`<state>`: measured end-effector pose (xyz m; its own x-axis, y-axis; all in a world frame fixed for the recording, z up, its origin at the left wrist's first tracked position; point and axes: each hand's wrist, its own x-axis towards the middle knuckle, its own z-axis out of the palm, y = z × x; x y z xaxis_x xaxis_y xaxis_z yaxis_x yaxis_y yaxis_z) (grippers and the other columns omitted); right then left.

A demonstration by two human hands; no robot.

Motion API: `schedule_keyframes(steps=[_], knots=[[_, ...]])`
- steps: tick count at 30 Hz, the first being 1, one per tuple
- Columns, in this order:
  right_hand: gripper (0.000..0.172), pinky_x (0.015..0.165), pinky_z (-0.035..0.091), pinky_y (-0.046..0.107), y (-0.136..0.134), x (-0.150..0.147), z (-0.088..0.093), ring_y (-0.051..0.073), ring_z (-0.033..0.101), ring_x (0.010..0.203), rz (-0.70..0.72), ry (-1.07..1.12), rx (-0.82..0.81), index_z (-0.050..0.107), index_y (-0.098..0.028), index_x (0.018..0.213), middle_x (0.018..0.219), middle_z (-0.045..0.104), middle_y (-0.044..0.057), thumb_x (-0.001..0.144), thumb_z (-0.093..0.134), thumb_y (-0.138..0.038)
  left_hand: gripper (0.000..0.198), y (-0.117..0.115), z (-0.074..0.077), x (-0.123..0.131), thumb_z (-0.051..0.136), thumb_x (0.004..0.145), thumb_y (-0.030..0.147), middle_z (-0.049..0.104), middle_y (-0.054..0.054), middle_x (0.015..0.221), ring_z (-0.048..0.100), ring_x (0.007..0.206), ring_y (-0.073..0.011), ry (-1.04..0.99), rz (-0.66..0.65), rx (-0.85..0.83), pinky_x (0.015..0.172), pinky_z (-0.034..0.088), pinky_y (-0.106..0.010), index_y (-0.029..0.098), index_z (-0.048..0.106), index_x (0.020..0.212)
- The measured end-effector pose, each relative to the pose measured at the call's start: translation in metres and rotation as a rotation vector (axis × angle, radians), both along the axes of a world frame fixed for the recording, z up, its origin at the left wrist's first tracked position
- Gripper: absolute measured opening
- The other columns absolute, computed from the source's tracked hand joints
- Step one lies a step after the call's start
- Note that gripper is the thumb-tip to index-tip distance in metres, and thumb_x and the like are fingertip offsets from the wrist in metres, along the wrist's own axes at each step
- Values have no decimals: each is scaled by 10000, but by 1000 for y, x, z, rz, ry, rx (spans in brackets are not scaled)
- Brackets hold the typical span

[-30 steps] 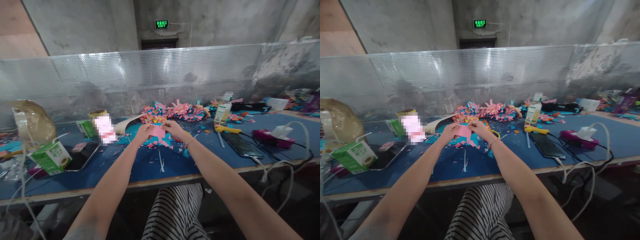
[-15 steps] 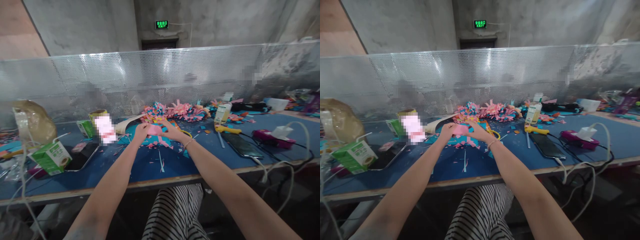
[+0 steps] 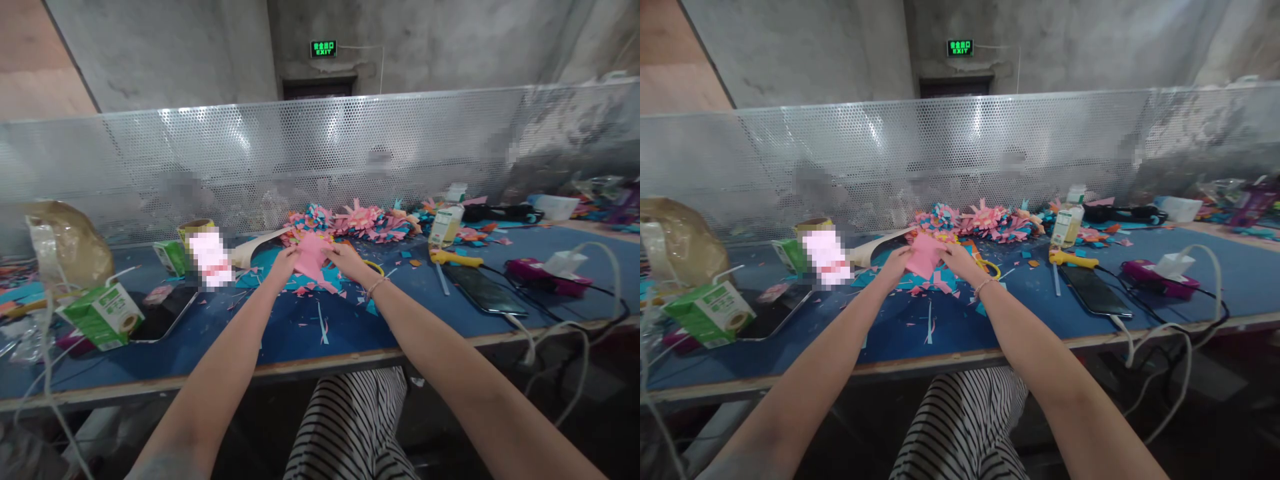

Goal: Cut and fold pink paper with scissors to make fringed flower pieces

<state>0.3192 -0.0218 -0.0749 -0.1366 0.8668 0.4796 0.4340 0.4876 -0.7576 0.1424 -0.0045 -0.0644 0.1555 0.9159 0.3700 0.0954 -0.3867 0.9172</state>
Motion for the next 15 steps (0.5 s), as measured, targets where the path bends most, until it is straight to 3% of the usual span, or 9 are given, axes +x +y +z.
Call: schedule_keyframes(steps=[6,11,13,15], knots=[[329,455,406,217,-7,2,9,88,470,407,-10,190,-73,456,-167,534,445,526,0,728,529,-422,368,-14,5,0,693,539,410,567,2,595,492,509,-95,-49,-177,-129,517,426,-244,116,625,750],[340,461,407,218,-9,3,9,87,466,408,29,149,-87,444,-164,527,440,506,2,730,517,-427,376,-22,10,1,754,447,324,573,-14,556,492,473,-93,-112,-190,-294,504,427,-251,97,628,719],[274,471,419,229,-4,2,5,92,484,438,20,127,-80,494,-152,631,525,539,12,743,498,-402,322,-18,8,0,728,479,316,549,-1,524,472,454,-87,-97,-154,-267,478,396,-230,99,619,689],[257,500,437,241,1,2,0,90,506,504,-25,125,-6,521,-145,852,742,585,41,722,529,-366,261,-13,4,-2,683,534,318,520,15,496,463,454,-91,-39,-77,-190,464,366,-219,104,610,664]])
